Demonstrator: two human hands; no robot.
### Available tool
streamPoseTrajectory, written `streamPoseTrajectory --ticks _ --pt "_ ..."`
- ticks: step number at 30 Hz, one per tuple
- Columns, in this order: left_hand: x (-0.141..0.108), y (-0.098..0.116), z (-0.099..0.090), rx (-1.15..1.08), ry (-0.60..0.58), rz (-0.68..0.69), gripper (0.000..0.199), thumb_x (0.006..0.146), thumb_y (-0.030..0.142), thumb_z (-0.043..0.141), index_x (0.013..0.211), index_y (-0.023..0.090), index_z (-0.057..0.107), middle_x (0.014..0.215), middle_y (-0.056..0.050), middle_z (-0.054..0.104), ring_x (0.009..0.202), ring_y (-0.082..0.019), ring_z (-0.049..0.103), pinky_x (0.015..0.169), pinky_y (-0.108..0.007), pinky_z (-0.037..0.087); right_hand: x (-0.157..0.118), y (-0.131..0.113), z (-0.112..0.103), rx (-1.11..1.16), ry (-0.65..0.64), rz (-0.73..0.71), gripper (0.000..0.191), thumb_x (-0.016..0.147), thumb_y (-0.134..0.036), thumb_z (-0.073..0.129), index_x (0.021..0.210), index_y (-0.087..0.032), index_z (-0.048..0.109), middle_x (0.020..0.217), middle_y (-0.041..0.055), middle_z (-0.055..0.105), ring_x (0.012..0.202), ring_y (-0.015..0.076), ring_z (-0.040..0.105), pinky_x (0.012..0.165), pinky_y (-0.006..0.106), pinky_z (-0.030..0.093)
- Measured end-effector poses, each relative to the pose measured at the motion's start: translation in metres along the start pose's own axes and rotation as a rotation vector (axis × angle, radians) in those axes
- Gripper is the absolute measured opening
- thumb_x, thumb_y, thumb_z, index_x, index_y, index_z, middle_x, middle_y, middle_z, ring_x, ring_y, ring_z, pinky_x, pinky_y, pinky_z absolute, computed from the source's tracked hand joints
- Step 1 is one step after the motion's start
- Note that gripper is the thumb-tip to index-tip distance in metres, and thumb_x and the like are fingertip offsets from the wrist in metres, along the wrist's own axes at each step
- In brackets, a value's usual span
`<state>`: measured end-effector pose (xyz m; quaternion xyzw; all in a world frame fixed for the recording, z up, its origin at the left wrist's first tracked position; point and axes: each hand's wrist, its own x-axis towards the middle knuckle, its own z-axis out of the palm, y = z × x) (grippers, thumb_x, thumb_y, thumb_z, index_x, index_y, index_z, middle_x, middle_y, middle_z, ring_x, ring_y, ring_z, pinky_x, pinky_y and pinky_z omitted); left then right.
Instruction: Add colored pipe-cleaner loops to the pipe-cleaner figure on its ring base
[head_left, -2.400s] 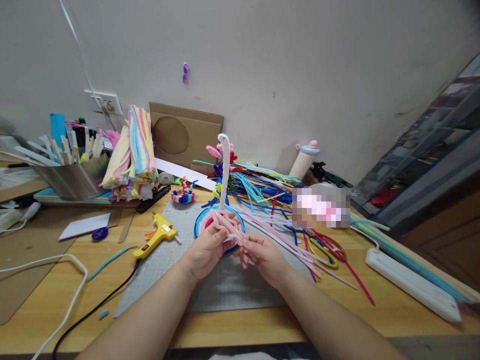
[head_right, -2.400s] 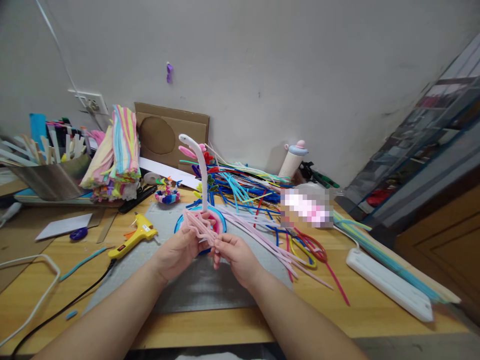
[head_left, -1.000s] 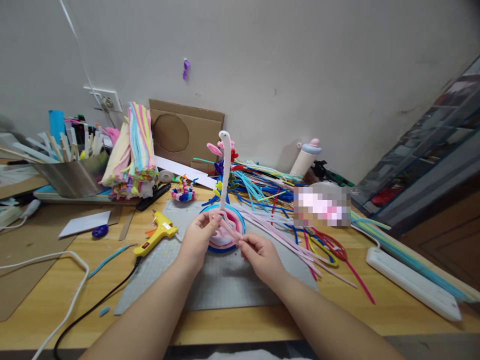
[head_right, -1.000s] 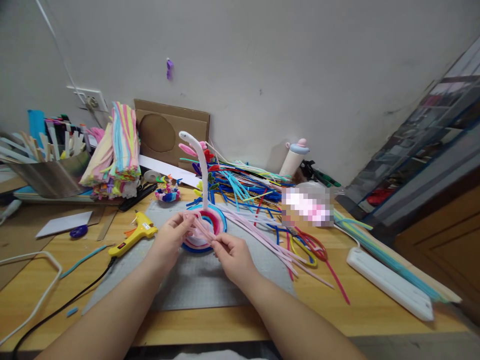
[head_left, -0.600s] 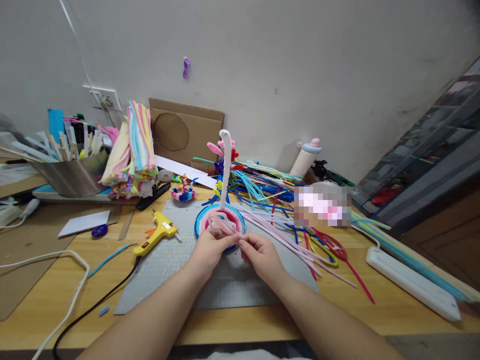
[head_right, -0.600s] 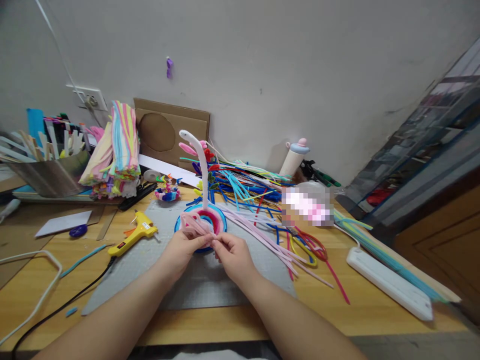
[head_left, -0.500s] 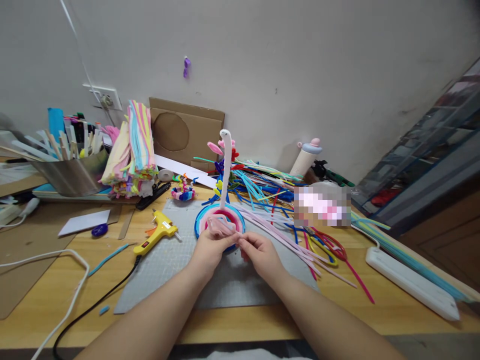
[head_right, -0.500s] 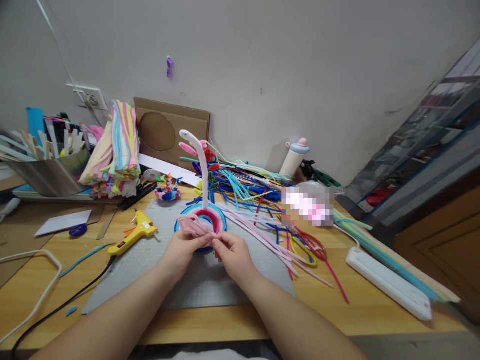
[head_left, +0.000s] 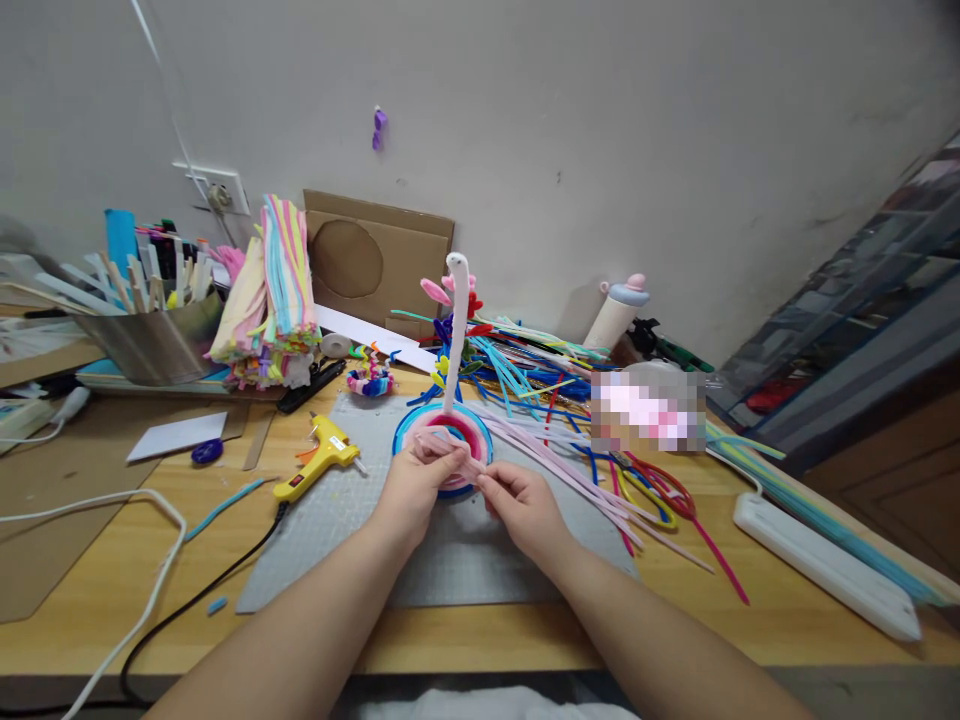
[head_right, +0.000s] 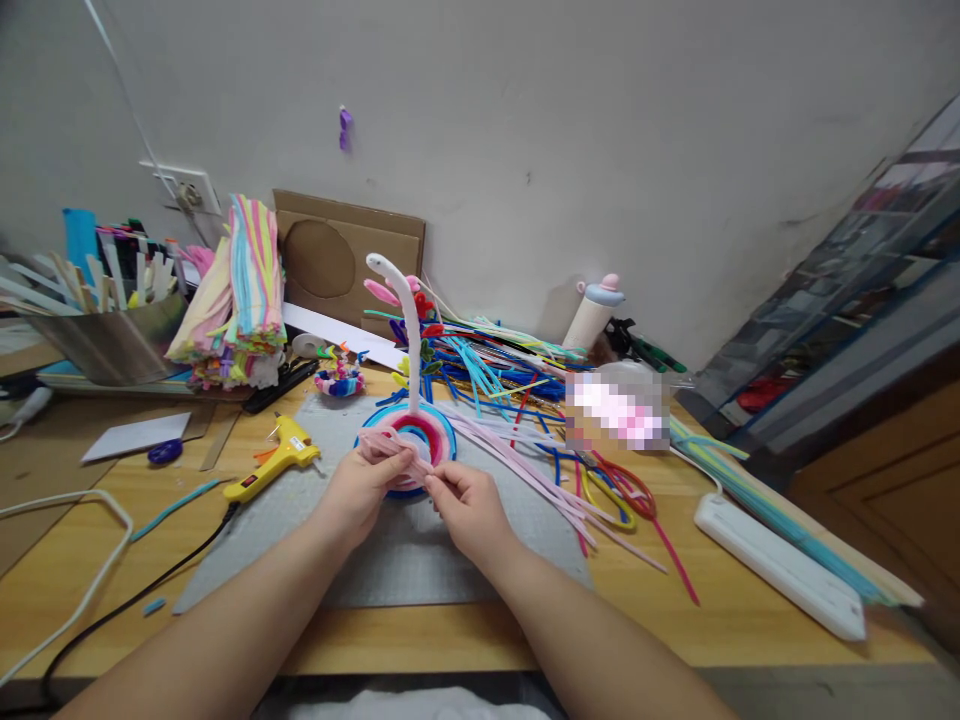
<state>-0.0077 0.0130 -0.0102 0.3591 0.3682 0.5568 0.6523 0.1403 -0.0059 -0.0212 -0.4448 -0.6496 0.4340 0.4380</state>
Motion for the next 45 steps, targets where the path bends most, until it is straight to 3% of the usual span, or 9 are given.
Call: streamPoseTrajectory --ticks 4,9,12,19,25,31,38,45 --pt "0.001 0.005 -0.001 -0.027 -0.024 0.025 0.021 0.063 0.026 0.075 0.075 0.013 0.064 0.070 -0.003 0.068 0.064 -0.015 0.062 0.065 -0.026 0.048 0.000 -0.003 -0.001 -0.014 0.011 -0.015 0.022 0.083 -0.032 0.051 0.068 -0.018 0.059 0.051 -0.0034 0.046 0.048 0.0107 0.040 0.048 0.023 0.029" --pt "0.006 0.014 -0.008 -0.030 0.095 0.113 0.022 0.065 0.029 0.073 0.075 0.012 0.064 0.066 -0.005 0.068 0.062 -0.015 0.063 0.062 -0.025 0.048 -0.001 -0.004 -0.002 -0.050 0.002 -0.021 0.023 0.084 -0.032 0.050 0.068 -0.017 0.058 0.051 -0.0035 0.045 0.048 0.0100 0.039 0.048 0.022 0.029" --pt "0.007 0.017 -0.011 -0.035 0.060 0.088 0.022 0.064 0.029 0.074 0.071 0.011 0.063 0.063 -0.005 0.068 0.060 -0.016 0.063 0.061 -0.027 0.049 -0.001 -0.005 -0.003 -0.059 -0.021 -0.033 0.022 0.084 -0.031 0.050 0.070 -0.016 0.059 0.052 -0.0035 0.045 0.049 0.0096 0.038 0.048 0.022 0.028" --pt "0.009 0.027 -0.019 0.122 0.093 0.195 0.020 0.067 0.030 0.072 0.070 0.014 0.062 0.063 0.001 0.065 0.056 -0.008 0.056 0.058 -0.020 0.044 0.003 -0.004 -0.009 -0.049 -0.038 -0.014 0.024 0.084 -0.032 0.048 0.071 -0.015 0.058 0.052 -0.0033 0.045 0.049 0.0095 0.038 0.049 0.022 0.029" --pt "0.009 0.032 -0.019 0.208 0.071 0.194 0.022 0.066 0.033 0.072 0.070 0.014 0.062 0.061 0.000 0.064 0.057 -0.010 0.056 0.059 -0.021 0.043 0.012 -0.003 -0.025 -0.124 -0.096 -0.034 0.022 0.083 -0.031 0.051 0.071 -0.015 0.059 0.055 -0.0027 0.047 0.050 0.0092 0.039 0.048 0.022 0.028" --pt "0.005 0.030 -0.013 0.170 0.106 0.264 0.021 0.067 0.032 0.070 0.066 0.015 0.060 0.064 0.000 0.066 0.060 -0.012 0.058 0.063 -0.023 0.043 0.016 -0.005 -0.023 0.143 -0.135 0.065 0.024 0.078 -0.032 0.055 0.063 -0.015 0.058 0.052 -0.0020 0.049 0.047 0.0099 0.044 0.050 0.023 0.035" --pt "0.019 0.021 -0.018 0.053 0.211 0.150 0.031 0.056 0.039 0.075 0.059 0.014 0.056 0.053 0.001 0.060 0.050 -0.010 0.053 0.054 -0.022 0.041 0.011 -0.014 -0.011 0.273 -0.144 0.089 0.025 0.075 -0.034 0.057 0.061 -0.015 0.058 0.055 -0.0016 0.050 0.046 0.0096 0.044 0.048 0.023 0.034" --pt "0.021 0.012 -0.020 0.127 0.216 0.124 0.030 0.061 0.041 0.072 0.063 0.014 0.058 0.051 0.003 0.056 0.044 -0.008 0.047 0.047 -0.019 0.036 0.009 0.000 -0.010 0.090 -0.095 0.097 0.026 0.081 -0.036 0.051 0.066 -0.015 0.055 0.050 -0.0036 0.048 0.045 0.0089 0.040 0.049 0.022 0.031"
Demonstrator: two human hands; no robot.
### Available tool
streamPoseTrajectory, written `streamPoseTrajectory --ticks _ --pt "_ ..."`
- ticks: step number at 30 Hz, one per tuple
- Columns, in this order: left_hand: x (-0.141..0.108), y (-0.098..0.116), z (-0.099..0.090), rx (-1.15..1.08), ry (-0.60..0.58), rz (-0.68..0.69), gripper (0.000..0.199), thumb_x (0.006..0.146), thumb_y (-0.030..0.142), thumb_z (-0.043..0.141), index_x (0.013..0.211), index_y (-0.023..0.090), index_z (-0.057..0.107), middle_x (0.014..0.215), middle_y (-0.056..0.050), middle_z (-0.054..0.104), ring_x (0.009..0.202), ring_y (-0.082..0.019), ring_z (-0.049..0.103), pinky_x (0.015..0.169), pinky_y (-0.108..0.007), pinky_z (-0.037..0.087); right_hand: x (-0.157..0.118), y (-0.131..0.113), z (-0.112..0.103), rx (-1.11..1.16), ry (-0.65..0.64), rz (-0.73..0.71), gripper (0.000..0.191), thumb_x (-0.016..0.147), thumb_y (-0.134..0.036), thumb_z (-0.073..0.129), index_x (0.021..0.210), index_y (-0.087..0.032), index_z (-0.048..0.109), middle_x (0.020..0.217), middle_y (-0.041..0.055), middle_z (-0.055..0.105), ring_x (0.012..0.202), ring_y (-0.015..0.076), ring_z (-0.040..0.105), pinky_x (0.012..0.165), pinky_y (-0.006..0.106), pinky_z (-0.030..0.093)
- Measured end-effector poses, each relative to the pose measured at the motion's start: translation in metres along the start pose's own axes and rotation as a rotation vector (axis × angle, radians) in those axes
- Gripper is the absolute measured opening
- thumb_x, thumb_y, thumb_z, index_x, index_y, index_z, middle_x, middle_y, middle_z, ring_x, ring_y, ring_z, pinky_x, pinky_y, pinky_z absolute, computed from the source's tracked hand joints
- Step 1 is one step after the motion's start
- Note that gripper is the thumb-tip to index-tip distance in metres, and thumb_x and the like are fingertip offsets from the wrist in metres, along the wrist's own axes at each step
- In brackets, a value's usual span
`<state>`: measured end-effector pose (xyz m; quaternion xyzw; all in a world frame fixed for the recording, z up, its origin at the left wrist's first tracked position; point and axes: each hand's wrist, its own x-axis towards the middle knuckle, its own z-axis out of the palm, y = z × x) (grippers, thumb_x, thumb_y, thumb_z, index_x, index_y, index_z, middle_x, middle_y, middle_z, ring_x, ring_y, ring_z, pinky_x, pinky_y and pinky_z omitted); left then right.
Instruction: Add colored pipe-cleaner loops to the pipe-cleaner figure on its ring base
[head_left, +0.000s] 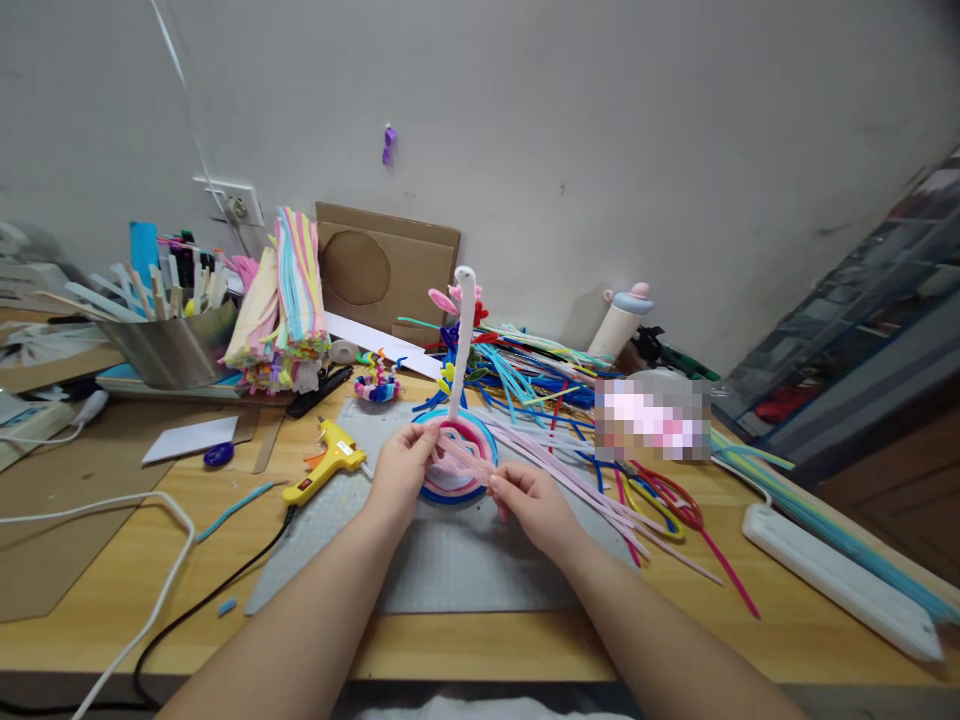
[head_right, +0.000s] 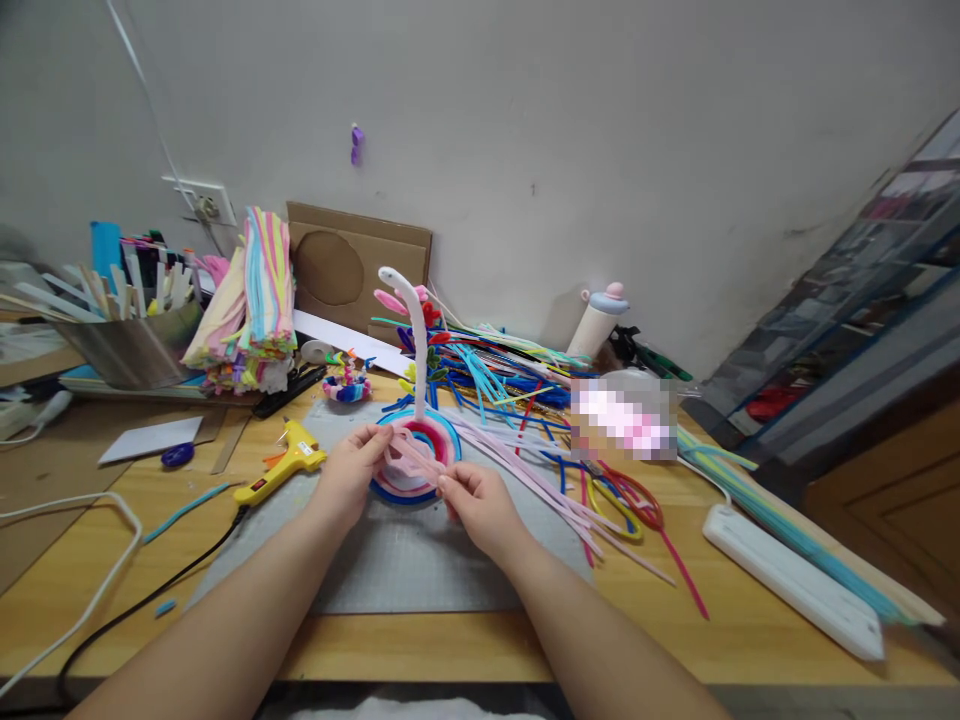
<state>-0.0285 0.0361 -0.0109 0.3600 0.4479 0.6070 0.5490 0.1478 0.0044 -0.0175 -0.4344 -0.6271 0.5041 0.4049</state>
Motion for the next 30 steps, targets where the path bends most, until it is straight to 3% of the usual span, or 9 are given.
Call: streamPoseTrajectory --ticks 6,9,11,13,15,17,19,23,30 --pt "-0.005 0.002 0.003 0.046 -0.088 -0.029 0.033 0.068 0.044 0.066 0.080 0.014 0.061 0.071 -0.003 0.064 0.061 -0.012 0.058 0.057 -0.022 0.043 -0.002 -0.002 0.001 -0.111 0.017 -0.012 0.027 0.082 -0.037 0.050 0.067 -0.015 0.056 0.048 -0.0041 0.046 0.046 0.0092 0.038 0.048 0.022 0.029" --pt "-0.006 0.004 0.004 0.133 -0.038 0.009 0.035 0.074 0.046 0.058 0.090 0.014 0.059 0.083 -0.007 0.065 0.069 -0.017 0.061 0.060 -0.026 0.045 -0.001 -0.001 0.001 -0.108 0.010 -0.012 0.027 0.082 -0.037 0.049 0.068 -0.015 0.056 0.048 -0.0041 0.045 0.046 0.0094 0.039 0.048 0.022 0.030" --pt "-0.009 0.008 0.003 0.305 0.049 0.199 0.036 0.077 0.042 0.056 0.101 0.016 0.056 0.097 -0.010 0.064 0.085 -0.021 0.061 0.071 -0.033 0.046 0.000 0.002 0.000 -0.112 0.001 -0.002 0.027 0.083 -0.037 0.047 0.069 -0.015 0.056 0.048 -0.0041 0.045 0.046 0.0096 0.039 0.049 0.022 0.031" --pt "-0.016 0.016 0.003 0.609 0.072 0.502 0.036 0.077 0.035 0.059 0.108 0.019 0.056 0.113 -0.011 0.059 0.107 -0.025 0.052 0.090 -0.039 0.038 0.001 0.004 -0.002 -0.182 -0.004 -0.009 0.027 0.084 -0.036 0.047 0.068 -0.016 0.055 0.049 -0.0038 0.046 0.047 0.0099 0.040 0.049 0.022 0.030" --pt "-0.024 0.023 0.004 0.928 -0.155 0.721 0.033 0.076 0.030 0.061 0.108 0.024 0.058 0.120 -0.008 0.056 0.117 -0.026 0.043 0.101 -0.045 0.023 0.001 0.004 -0.004 -0.321 -0.014 -0.067 0.027 0.083 -0.035 0.049 0.065 -0.017 0.055 0.053 -0.0027 0.048 0.051 0.0108 0.041 0.050 0.022 0.029" --pt "-0.031 0.027 0.006 1.115 -0.412 0.806 0.024 0.075 0.028 0.063 0.099 0.025 0.062 0.113 -0.005 0.061 0.115 -0.025 0.044 0.103 -0.045 0.018 0.001 0.002 -0.006 -0.460 -0.040 -0.159 0.024 0.084 -0.032 0.049 0.065 -0.017 0.056 0.058 -0.0010 0.052 0.056 0.0120 0.044 0.052 0.022 0.030" --pt "-0.036 0.028 0.008 1.215 -0.559 0.822 0.015 0.075 0.026 0.063 0.090 0.024 0.063 0.101 -0.004 0.064 0.110 -0.024 0.047 0.102 -0.043 0.019 -0.001 -0.002 -0.007 -0.551 -0.079 -0.227 0.022 0.085 -0.028 0.048 0.068 -0.018 0.059 0.063 0.0001 0.056 0.059 0.0129 0.046 0.054 0.023 0.030" --pt "-0.038 0.025 0.011 1.318 -0.577 0.817 0.007 0.074 0.023 0.064 0.081 0.023 0.061 0.086 -0.003 0.065 0.099 -0.023 0.051 0.100 -0.044 0.021 -0.005 -0.013 -0.008 -0.598 -0.164 -0.246 0.020 0.086 -0.023 0.047 0.071 -0.019 0.060 0.065 0.0000 0.059 0.060 0.0132 0.050 0.055 0.023 0.031" --pt "-0.040 0.036 0.016 1.391 -0.588 0.767 0.001 0.075 0.020 0.061 0.074 0.021 0.060 0.077 -0.003 0.063 0.083 -0.020 0.056 0.095 -0.041 0.027 -0.009 -0.039 -0.013 -0.638 -0.292 -0.194 0.017 0.086 -0.016 0.042 0.078 -0.018 0.058 0.075 0.0019 0.062 0.066 0.0140 0.052 0.059 0.023 0.034"
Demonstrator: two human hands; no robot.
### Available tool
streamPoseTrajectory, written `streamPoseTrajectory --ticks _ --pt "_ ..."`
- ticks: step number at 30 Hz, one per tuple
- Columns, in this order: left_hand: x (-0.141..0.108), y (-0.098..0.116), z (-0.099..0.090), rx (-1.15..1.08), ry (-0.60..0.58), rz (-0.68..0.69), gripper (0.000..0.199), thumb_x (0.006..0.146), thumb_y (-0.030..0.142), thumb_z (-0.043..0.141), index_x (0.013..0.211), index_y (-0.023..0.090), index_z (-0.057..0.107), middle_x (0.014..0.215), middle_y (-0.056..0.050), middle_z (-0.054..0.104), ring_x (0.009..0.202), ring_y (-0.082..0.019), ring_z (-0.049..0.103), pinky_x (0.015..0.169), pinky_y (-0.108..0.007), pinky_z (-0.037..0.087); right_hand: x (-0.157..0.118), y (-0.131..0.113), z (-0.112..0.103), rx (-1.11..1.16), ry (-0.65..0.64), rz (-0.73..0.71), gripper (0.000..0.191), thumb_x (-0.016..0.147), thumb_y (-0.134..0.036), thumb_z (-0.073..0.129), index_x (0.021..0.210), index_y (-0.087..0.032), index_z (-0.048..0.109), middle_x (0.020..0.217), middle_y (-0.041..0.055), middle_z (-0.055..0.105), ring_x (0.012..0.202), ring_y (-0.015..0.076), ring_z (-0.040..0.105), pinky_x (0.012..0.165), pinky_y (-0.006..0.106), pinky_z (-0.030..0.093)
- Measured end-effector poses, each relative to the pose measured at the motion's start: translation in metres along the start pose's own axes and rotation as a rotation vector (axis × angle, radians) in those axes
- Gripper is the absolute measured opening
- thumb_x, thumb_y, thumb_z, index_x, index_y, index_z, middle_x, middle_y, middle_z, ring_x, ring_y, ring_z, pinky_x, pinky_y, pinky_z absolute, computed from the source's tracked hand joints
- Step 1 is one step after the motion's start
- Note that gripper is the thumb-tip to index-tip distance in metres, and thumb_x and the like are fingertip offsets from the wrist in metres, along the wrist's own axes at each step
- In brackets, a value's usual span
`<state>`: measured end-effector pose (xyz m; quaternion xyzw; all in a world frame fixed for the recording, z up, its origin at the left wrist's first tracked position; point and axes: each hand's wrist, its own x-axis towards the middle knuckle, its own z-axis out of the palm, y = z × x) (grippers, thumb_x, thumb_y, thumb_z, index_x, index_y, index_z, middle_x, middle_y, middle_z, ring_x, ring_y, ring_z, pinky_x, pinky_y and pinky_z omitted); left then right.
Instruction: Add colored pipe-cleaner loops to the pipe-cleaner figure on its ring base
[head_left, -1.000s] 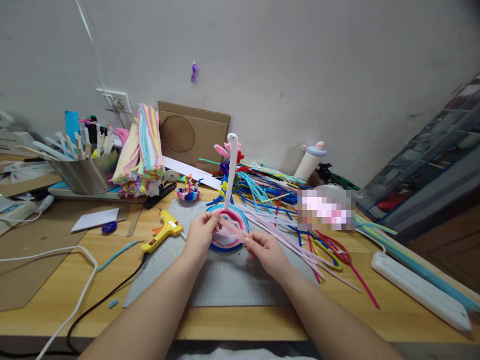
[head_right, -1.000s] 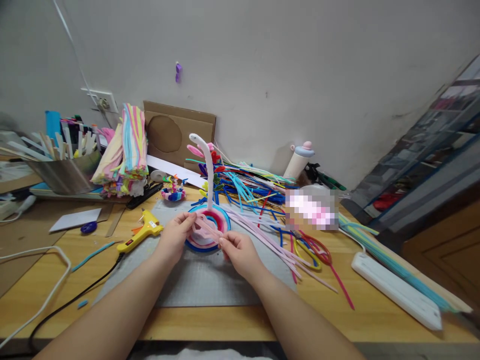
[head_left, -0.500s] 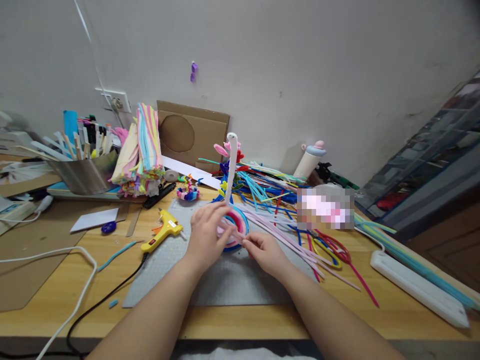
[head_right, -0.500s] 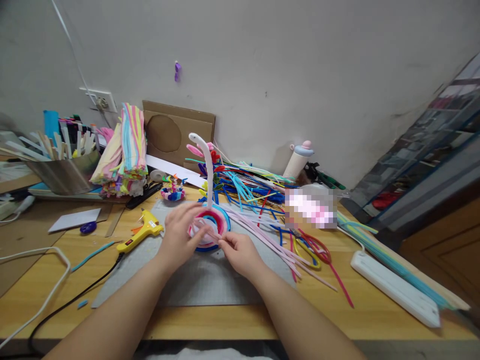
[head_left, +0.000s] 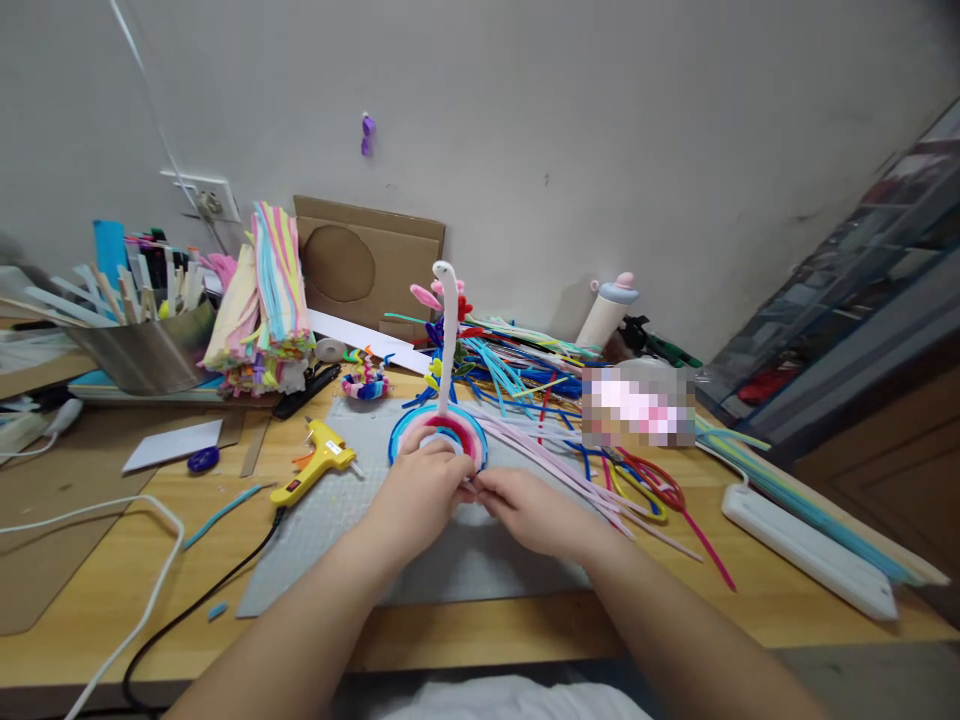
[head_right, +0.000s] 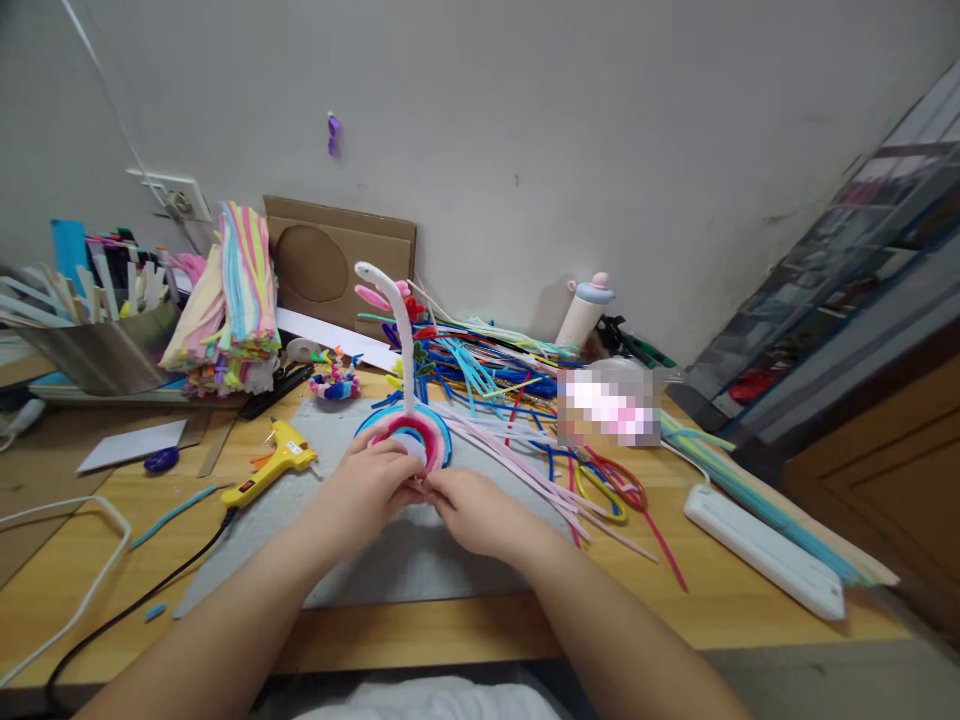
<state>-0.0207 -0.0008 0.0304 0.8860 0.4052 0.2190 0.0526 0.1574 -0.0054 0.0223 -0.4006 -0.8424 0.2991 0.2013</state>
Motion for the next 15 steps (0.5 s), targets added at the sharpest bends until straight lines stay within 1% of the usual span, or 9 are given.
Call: streamPoseTrajectory --ticks 4,7,10,12,13,15 --pt "0.003 0.004 -0.002 -0.043 -0.022 -0.043 0.004 0.073 0.020 0.061 0.071 0.021 0.063 0.070 -0.004 0.063 0.078 -0.021 0.056 0.091 -0.040 0.030 0.000 -0.003 -0.010 -0.038 -0.070 -0.006 0.018 0.081 -0.010 0.044 0.072 -0.018 0.057 0.066 -0.0008 0.058 0.060 0.0117 0.048 0.056 0.022 0.033" --pt "0.005 0.008 0.001 -0.106 -0.044 -0.071 0.009 0.072 0.024 0.062 0.063 0.021 0.064 0.062 -0.004 0.062 0.068 -0.021 0.054 0.083 -0.039 0.034 0.001 -0.003 -0.013 -0.061 -0.099 0.000 0.017 0.078 -0.008 0.046 0.068 -0.017 0.058 0.061 -0.0013 0.058 0.056 0.0107 0.047 0.053 0.022 0.030" --pt "0.008 0.010 0.004 -0.205 -0.002 -0.124 0.017 0.069 0.028 0.064 0.053 0.022 0.063 0.053 -0.004 0.058 0.059 -0.020 0.050 0.073 -0.036 0.035 0.005 -0.004 -0.017 -0.098 -0.065 0.095 0.011 0.076 -0.012 0.052 0.067 -0.016 0.058 0.062 0.0000 0.060 0.056 0.0111 0.048 0.050 0.022 0.029" --pt "0.010 0.009 0.006 -0.304 0.028 -0.172 0.020 0.067 0.028 0.065 0.049 0.022 0.062 0.049 -0.003 0.056 0.053 -0.018 0.047 0.064 -0.032 0.035 0.008 -0.004 -0.022 -0.099 -0.036 0.175 0.007 0.074 -0.017 0.058 0.067 -0.016 0.057 0.062 0.0002 0.061 0.055 0.0113 0.049 0.049 0.021 0.028" --pt "0.010 0.007 0.007 -0.375 0.023 -0.205 0.020 0.066 0.029 0.066 0.048 0.022 0.062 0.048 -0.002 0.056 0.050 -0.017 0.046 0.058 -0.029 0.034 0.010 -0.003 -0.024 -0.082 -0.045 0.196 0.007 0.073 -0.018 0.060 0.067 -0.016 0.057 0.061 -0.0002 0.061 0.054 0.0112 0.049 0.048 0.021 0.028" --pt "0.010 0.005 0.009 -0.555 -0.042 -0.285 0.021 0.066 0.034 0.066 0.049 0.022 0.062 0.045 -0.001 0.054 0.043 -0.014 0.042 0.047 -0.025 0.029 0.012 -0.001 -0.028 -0.014 -0.107 0.195 0.007 0.072 -0.020 0.061 0.067 -0.017 0.057 0.057 -0.0013 0.060 0.051 0.0106 0.048 0.046 0.020 0.028"
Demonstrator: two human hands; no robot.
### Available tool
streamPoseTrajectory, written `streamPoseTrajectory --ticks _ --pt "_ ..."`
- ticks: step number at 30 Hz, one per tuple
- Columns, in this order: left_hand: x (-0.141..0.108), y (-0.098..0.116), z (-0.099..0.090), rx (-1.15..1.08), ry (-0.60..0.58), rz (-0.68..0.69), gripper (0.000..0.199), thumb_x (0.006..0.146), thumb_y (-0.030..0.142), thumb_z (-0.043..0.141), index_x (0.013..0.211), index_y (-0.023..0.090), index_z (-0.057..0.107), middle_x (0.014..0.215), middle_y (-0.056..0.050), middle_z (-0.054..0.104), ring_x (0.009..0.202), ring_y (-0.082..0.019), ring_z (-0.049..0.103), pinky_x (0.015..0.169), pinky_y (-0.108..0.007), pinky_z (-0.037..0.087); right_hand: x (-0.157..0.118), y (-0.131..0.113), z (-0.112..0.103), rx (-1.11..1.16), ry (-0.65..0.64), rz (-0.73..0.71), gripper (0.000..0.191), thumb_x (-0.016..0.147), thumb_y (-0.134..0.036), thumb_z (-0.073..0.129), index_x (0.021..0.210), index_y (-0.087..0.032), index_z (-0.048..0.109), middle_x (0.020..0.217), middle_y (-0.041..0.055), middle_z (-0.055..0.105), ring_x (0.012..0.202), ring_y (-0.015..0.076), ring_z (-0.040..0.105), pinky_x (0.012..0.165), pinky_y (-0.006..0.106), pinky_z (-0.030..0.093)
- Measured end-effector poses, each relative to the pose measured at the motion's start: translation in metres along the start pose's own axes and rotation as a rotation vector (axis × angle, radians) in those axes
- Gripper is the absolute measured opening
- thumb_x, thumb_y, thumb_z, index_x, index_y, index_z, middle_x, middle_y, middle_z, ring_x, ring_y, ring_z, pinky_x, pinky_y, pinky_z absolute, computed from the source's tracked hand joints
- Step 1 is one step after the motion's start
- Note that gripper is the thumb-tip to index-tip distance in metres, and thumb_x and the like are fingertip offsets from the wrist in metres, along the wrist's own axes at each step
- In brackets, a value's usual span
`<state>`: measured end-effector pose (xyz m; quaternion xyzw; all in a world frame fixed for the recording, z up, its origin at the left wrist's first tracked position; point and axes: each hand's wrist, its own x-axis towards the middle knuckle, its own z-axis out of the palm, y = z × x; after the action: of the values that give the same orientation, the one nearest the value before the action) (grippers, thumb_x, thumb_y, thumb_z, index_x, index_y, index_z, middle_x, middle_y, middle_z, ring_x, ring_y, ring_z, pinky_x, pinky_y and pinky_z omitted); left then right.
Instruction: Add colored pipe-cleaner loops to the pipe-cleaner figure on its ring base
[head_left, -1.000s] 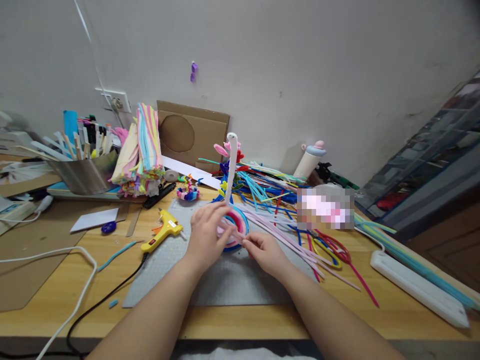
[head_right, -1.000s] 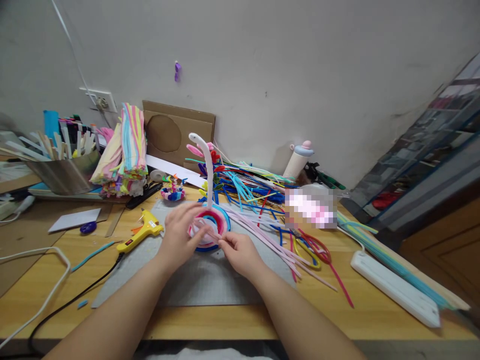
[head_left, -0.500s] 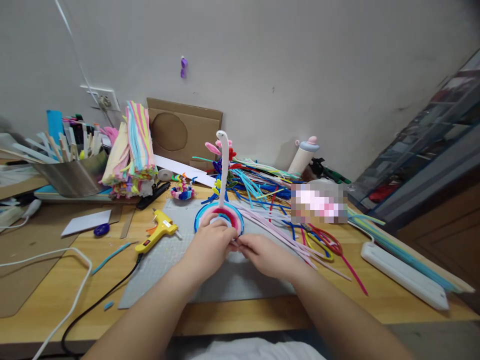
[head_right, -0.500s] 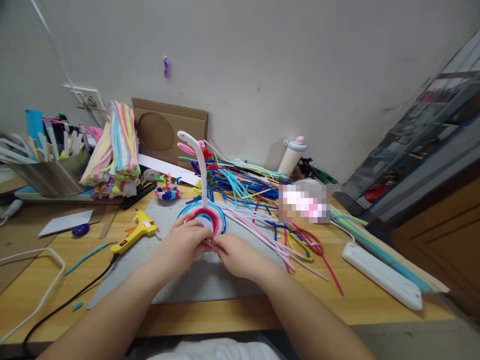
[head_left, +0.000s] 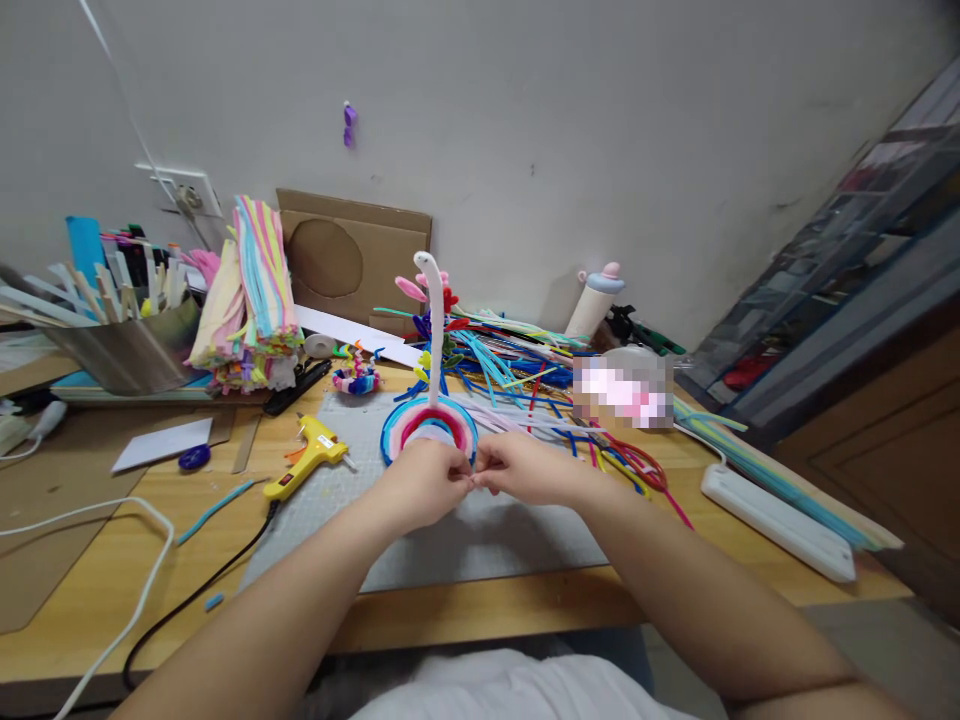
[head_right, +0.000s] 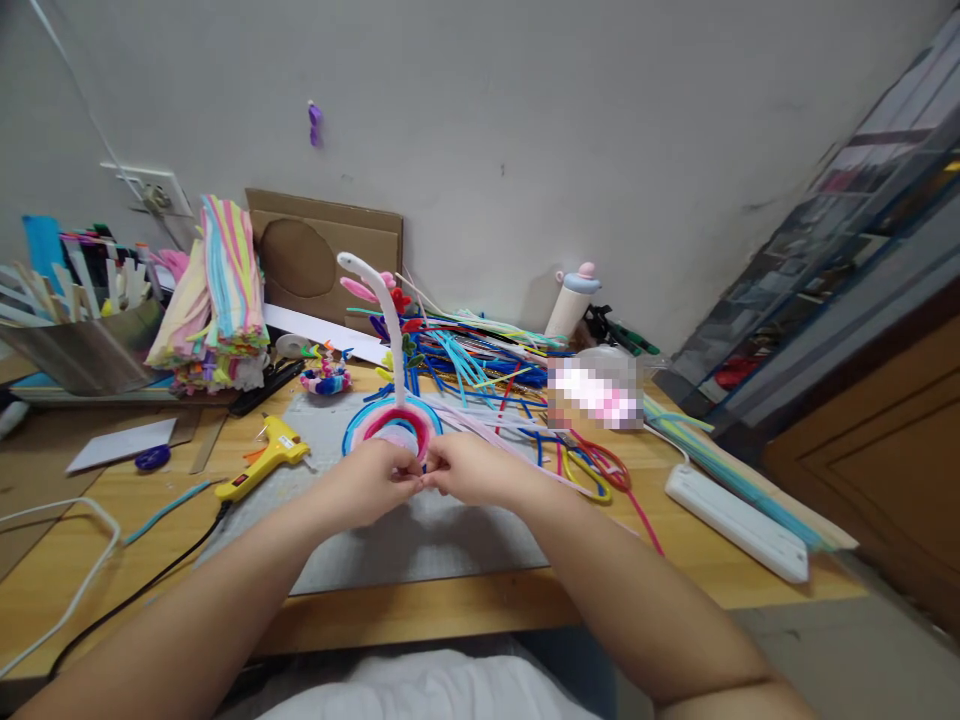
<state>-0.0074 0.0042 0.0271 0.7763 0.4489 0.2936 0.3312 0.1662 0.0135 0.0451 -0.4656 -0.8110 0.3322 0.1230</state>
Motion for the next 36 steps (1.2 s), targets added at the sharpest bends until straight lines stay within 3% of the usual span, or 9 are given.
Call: streamPoseTrajectory --ticks 6,14,17,19,21,23,25,30,36 --pt "-0.004 -0.008 0.004 -0.286 -0.312 -0.304 0.029 0.069 0.047 0.059 0.063 0.018 0.063 0.042 0.002 0.051 0.029 -0.009 0.037 0.030 -0.019 0.023 0.003 0.009 -0.006 0.080 -0.165 -0.041 0.006 0.073 -0.021 0.059 0.068 -0.017 0.059 0.056 -0.0027 0.059 0.048 0.0090 0.047 0.045 0.020 0.030" --pt "-0.006 -0.010 0.009 -0.337 -0.361 -0.383 0.029 0.068 0.046 0.060 0.063 0.017 0.063 0.045 0.000 0.054 0.030 -0.008 0.041 0.028 -0.017 0.030 -0.001 0.005 -0.012 -0.036 -0.214 -0.067 0.004 0.071 -0.019 0.058 0.069 -0.017 0.061 0.058 -0.0031 0.058 0.051 0.0088 0.047 0.045 0.019 0.030" --pt "-0.007 -0.008 0.007 -0.416 -0.350 -0.422 0.028 0.067 0.045 0.062 0.064 0.017 0.063 0.044 0.001 0.053 0.030 -0.008 0.040 0.029 -0.017 0.028 0.000 0.007 -0.012 0.126 -0.246 -0.070 0.006 0.075 -0.021 0.056 0.075 -0.017 0.060 0.061 -0.0021 0.058 0.053 0.0095 0.049 0.047 0.019 0.035" --pt "-0.006 -0.006 0.003 -0.491 -0.280 -0.420 0.028 0.065 0.044 0.065 0.061 0.016 0.062 0.046 0.000 0.055 0.033 -0.008 0.043 0.032 -0.017 0.029 0.002 0.010 -0.011 0.377 -0.170 -0.101 0.014 0.081 -0.028 0.052 0.089 -0.018 0.057 0.068 -0.0006 0.058 0.058 0.0110 0.053 0.051 0.021 0.040" --pt "-0.004 -0.003 -0.003 -0.593 -0.220 -0.435 0.028 0.062 0.042 0.069 0.058 0.015 0.061 0.053 -0.002 0.060 0.038 -0.009 0.048 0.036 -0.018 0.033 0.004 0.014 -0.008 0.591 0.042 -0.176 0.020 0.084 -0.034 0.049 0.098 -0.019 0.052 0.077 0.0014 0.058 0.066 0.0128 0.055 0.056 0.024 0.045" --pt "-0.002 -0.003 -0.008 -0.706 -0.206 -0.463 0.027 0.060 0.040 0.071 0.057 0.015 0.061 0.058 -0.003 0.063 0.041 -0.009 0.049 0.040 -0.019 0.035 0.004 0.017 -0.005 0.621 0.317 -0.276 0.018 0.085 -0.036 0.051 0.093 -0.020 0.052 0.083 0.0028 0.056 0.074 0.0146 0.055 0.065 0.028 0.046" --pt "-0.001 -0.004 -0.013 -0.791 -0.214 -0.482 0.026 0.060 0.038 0.072 0.058 0.014 0.062 0.060 -0.004 0.064 0.043 -0.008 0.049 0.043 -0.019 0.035 0.002 0.018 -0.003 0.476 0.503 -0.372 0.012 0.084 -0.032 0.053 0.086 -0.020 0.055 0.088 0.0044 0.056 0.084 0.0170 0.054 0.078 0.032 0.044" --pt "-0.001 -0.011 -0.015 -0.923 -0.265 -0.508 0.024 0.063 0.037 0.072 0.065 0.014 0.066 0.063 -0.003 0.065 0.044 -0.008 0.047 0.043 -0.019 0.033 -0.002 0.018 0.002 0.024 0.495 -0.516 0.011 0.084 -0.022 0.054 0.091 -0.023 0.062 0.101 0.0062 0.059 0.098 0.0204 0.052 0.089 0.038 0.035" --pt "-0.002 -0.011 -0.012 -0.963 -0.268 -0.495 0.023 0.064 0.035 0.073 0.065 0.013 0.067 0.060 -0.002 0.063 0.044 -0.006 0.045 0.042 -0.018 0.032 0.001 0.022 0.007 -0.168 0.503 -0.511 0.012 0.085 -0.026 0.053 0.092 -0.024 0.063 0.097 0.0050 0.062 0.095 0.0197 0.051 0.085 0.037 0.030"
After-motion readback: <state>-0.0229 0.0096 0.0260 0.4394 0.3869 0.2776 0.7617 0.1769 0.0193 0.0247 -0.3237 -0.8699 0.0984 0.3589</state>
